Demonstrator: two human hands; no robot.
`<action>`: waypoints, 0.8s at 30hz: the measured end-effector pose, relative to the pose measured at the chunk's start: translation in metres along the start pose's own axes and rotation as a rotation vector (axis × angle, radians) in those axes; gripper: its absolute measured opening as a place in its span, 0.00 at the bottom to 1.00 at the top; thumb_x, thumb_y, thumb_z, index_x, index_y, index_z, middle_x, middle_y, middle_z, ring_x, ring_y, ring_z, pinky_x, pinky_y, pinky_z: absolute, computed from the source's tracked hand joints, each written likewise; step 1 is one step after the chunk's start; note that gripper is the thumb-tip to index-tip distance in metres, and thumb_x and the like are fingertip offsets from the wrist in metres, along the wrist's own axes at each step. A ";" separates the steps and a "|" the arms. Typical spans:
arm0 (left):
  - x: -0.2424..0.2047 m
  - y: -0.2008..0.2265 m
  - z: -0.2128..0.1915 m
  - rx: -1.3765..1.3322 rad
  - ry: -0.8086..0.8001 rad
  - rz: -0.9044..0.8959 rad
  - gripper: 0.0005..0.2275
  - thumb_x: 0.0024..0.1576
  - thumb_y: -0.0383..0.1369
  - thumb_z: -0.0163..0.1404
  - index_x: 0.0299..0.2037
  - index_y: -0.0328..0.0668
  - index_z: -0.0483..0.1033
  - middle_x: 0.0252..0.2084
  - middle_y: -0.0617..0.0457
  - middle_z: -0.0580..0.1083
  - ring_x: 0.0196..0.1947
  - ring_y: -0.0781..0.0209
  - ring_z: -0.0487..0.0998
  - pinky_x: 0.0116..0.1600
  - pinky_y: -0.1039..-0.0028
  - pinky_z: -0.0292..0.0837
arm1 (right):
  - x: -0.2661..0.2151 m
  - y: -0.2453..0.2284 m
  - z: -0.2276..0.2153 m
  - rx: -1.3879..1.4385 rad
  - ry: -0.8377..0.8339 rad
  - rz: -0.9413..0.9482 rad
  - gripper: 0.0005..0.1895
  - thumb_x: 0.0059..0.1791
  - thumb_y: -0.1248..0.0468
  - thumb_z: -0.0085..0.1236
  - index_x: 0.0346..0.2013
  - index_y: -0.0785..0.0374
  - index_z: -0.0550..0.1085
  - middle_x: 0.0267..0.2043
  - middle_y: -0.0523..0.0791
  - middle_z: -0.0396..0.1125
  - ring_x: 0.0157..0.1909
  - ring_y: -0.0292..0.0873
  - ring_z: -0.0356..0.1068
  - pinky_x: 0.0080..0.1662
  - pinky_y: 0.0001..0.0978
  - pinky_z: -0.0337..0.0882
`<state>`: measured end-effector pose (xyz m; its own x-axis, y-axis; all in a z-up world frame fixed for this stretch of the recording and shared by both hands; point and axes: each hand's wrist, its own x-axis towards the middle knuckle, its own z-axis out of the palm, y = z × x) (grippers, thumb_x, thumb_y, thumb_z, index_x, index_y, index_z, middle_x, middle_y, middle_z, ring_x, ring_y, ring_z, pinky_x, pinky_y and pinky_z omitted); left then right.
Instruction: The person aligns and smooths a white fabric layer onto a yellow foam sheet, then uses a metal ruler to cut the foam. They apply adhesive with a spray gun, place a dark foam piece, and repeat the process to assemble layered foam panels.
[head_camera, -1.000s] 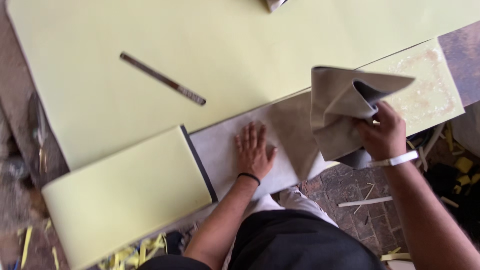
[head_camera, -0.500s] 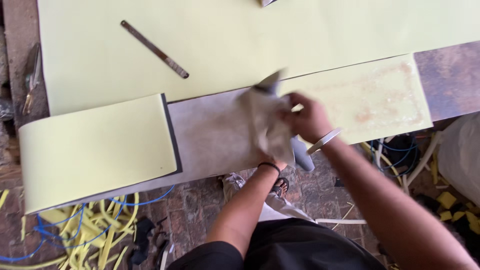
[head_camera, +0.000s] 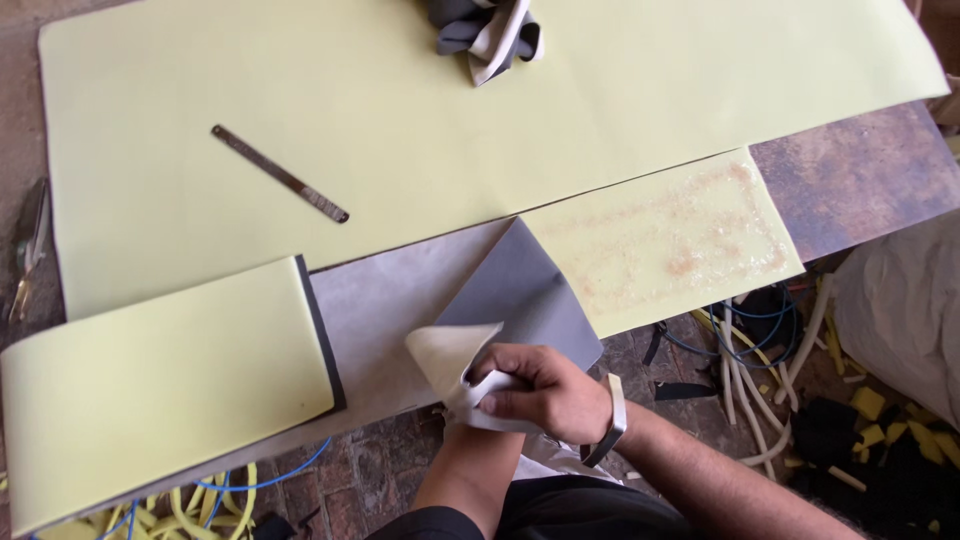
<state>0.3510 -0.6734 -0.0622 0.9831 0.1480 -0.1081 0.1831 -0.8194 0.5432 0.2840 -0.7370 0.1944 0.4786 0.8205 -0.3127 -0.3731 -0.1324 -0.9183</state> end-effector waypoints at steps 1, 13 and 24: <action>0.002 0.000 0.000 -0.006 -0.004 0.010 0.28 0.62 0.52 0.38 0.69 0.47 0.60 0.69 0.42 0.58 0.69 0.43 0.54 0.67 0.47 0.48 | 0.002 -0.001 -0.001 0.047 0.010 0.036 0.10 0.52 0.73 0.56 0.47 0.65 0.74 0.43 0.42 0.73 0.45 0.33 0.71 0.49 0.28 0.73; 0.015 0.050 0.050 -0.165 -0.160 0.261 0.22 0.65 0.47 0.37 0.65 0.48 0.68 0.64 0.46 0.69 0.63 0.47 0.67 0.63 0.53 0.62 | -0.109 -0.026 -0.093 -0.425 0.575 0.089 0.16 0.48 0.77 0.53 0.47 0.62 0.80 0.41 0.47 0.73 0.36 0.41 0.71 0.40 0.35 0.74; 0.058 0.115 0.120 -0.052 -0.153 0.160 0.16 0.65 0.42 0.38 0.55 0.55 0.78 0.54 0.53 0.79 0.57 0.50 0.76 0.65 0.45 0.62 | -0.193 0.019 -0.221 -0.710 1.102 0.033 0.08 0.50 0.70 0.61 0.42 0.60 0.82 0.41 0.46 0.78 0.43 0.38 0.79 0.47 0.31 0.81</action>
<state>0.4281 -0.8254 -0.1061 0.9876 -0.0707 -0.1400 0.0288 -0.7955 0.6053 0.3604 -1.0211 0.1842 0.9979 -0.0261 -0.0601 -0.0617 -0.6835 -0.7273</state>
